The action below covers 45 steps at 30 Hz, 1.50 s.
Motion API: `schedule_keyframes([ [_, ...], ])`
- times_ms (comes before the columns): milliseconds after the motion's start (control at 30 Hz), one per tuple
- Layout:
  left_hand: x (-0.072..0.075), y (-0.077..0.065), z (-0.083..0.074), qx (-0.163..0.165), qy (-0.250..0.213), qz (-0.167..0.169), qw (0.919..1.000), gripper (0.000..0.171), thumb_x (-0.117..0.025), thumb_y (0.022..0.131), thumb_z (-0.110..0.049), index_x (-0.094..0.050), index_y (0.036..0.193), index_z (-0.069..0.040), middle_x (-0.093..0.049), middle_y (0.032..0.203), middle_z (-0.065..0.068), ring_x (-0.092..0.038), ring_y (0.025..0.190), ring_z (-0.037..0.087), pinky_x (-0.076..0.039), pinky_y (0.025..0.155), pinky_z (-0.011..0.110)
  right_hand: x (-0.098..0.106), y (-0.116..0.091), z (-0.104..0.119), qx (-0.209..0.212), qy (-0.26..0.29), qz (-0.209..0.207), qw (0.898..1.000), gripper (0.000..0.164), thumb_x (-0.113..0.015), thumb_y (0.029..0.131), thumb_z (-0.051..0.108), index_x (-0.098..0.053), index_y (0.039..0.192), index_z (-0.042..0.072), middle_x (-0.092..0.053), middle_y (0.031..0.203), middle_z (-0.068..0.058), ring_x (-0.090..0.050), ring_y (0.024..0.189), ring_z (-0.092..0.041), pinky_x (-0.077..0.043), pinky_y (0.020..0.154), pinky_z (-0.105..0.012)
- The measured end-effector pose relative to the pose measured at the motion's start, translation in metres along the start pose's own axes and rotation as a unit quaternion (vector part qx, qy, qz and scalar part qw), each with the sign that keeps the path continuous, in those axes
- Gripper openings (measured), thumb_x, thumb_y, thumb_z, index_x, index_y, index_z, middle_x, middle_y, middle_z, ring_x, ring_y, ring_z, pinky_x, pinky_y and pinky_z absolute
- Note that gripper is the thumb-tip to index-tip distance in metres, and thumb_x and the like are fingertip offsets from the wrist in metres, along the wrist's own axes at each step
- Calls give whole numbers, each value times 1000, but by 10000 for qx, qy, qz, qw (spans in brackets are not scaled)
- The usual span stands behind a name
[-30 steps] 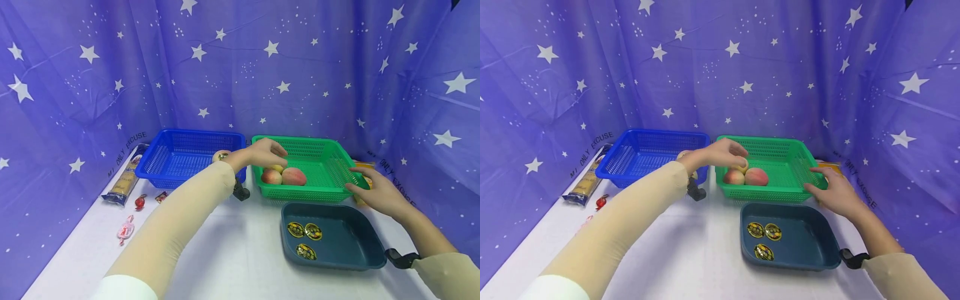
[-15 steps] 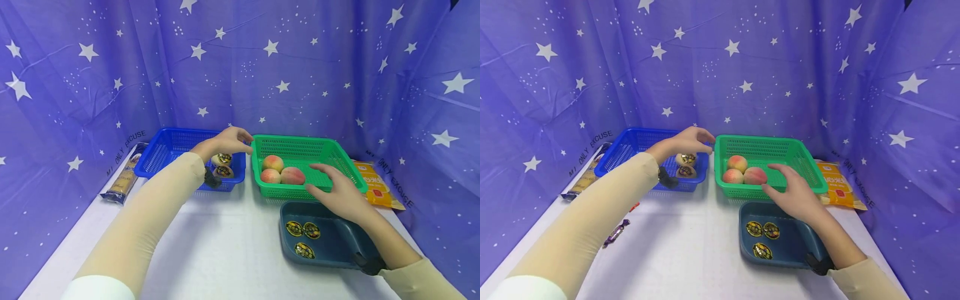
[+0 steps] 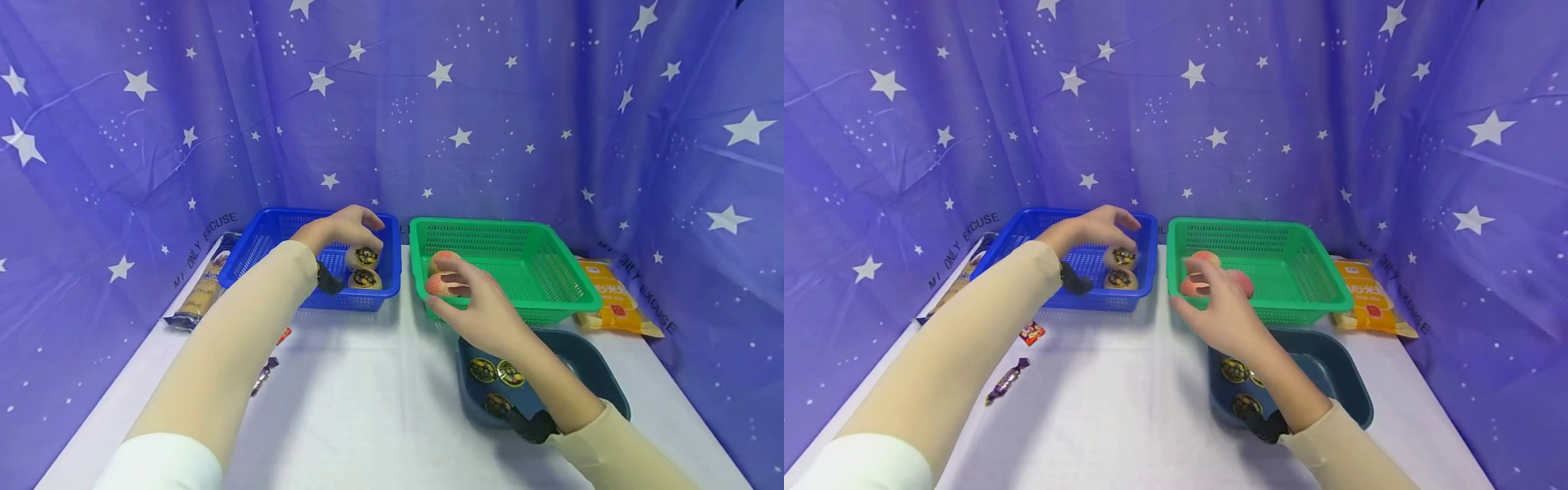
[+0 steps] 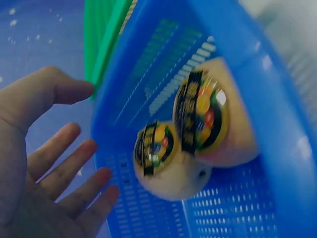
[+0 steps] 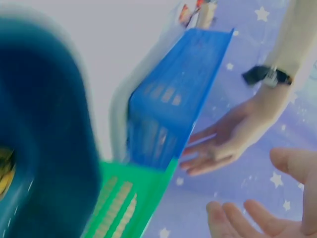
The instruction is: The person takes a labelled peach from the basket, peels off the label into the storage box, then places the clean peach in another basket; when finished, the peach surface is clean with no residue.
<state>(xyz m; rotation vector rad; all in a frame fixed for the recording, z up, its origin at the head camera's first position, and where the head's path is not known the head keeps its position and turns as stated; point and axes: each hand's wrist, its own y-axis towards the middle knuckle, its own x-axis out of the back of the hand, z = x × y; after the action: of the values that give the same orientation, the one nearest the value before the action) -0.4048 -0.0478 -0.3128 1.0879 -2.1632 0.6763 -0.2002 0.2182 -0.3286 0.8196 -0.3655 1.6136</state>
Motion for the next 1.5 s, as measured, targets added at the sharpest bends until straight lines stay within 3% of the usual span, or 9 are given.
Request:
schedule_keyframes([
  [300,1,7,19,531,-175,293,9980,75,-80,99,-40,-55,163,-11,-54,169,12,-48,159,36,-39,134,57,-46,11,22,-1057,837,97,9908,76,-77,105,31,-40,170,15,-50,169,-16,-58,151,-41,-57,119,-55],
  [467,-6,12,33,951,-891,244,9912,78,-82,98,-42,-53,164,-10,-50,171,12,-49,158,36,-42,132,57,-73,14,29,-1504,992,-21,9836,83,-76,105,36,-32,174,20,-41,177,-14,-55,155,-41,-56,118,-58],
  [600,-10,17,43,1126,-1304,63,9850,82,-86,95,-43,-54,164,-11,-48,173,11,-47,159,34,-45,129,60,-94,16,28,-1680,1035,-220,9801,84,-75,105,41,-31,175,22,-44,176,-16,-60,150,-42,-57,117,-59],
  [900,-15,26,56,1458,-1869,-450,9705,65,-78,98,-42,-63,155,-15,-57,163,14,-59,146,37,-62,109,60,-127,23,22,-1536,1594,-975,9703,82,-72,106,38,-31,175,17,-36,179,-20,-54,155,-44,-54,121,-56],
  [1033,-19,24,57,1526,-2040,-365,9663,61,-78,101,-40,-65,154,-12,-61,160,17,-61,145,39,-63,109,59,-134,28,18,-1627,1667,-1148,9657,78,-71,107,38,-35,173,16,-40,177,-20,-57,152,-43,-55,120,-55],
  [1267,-24,22,62,1526,-2527,-327,9549,63,-81,100,-25,-60,157,-5,-53,166,20,-58,149,45,-63,110,57,-143,39,10,-1505,1844,-1366,9616,70,-70,108,31,-42,169,11,-54,166,-25,-64,146,-41,-58,117,-51],
  [1500,-24,24,67,1636,-2473,-297,9546,61,-82,101,-32,-64,152,-5,-51,169,18,-62,145,45,-63,111,53,-149,45,4,-1278,1929,-1649,9588,61,-67,109,23,-47,165,10,-57,163,-24,-65,145,-40,-59,116,-50],
])
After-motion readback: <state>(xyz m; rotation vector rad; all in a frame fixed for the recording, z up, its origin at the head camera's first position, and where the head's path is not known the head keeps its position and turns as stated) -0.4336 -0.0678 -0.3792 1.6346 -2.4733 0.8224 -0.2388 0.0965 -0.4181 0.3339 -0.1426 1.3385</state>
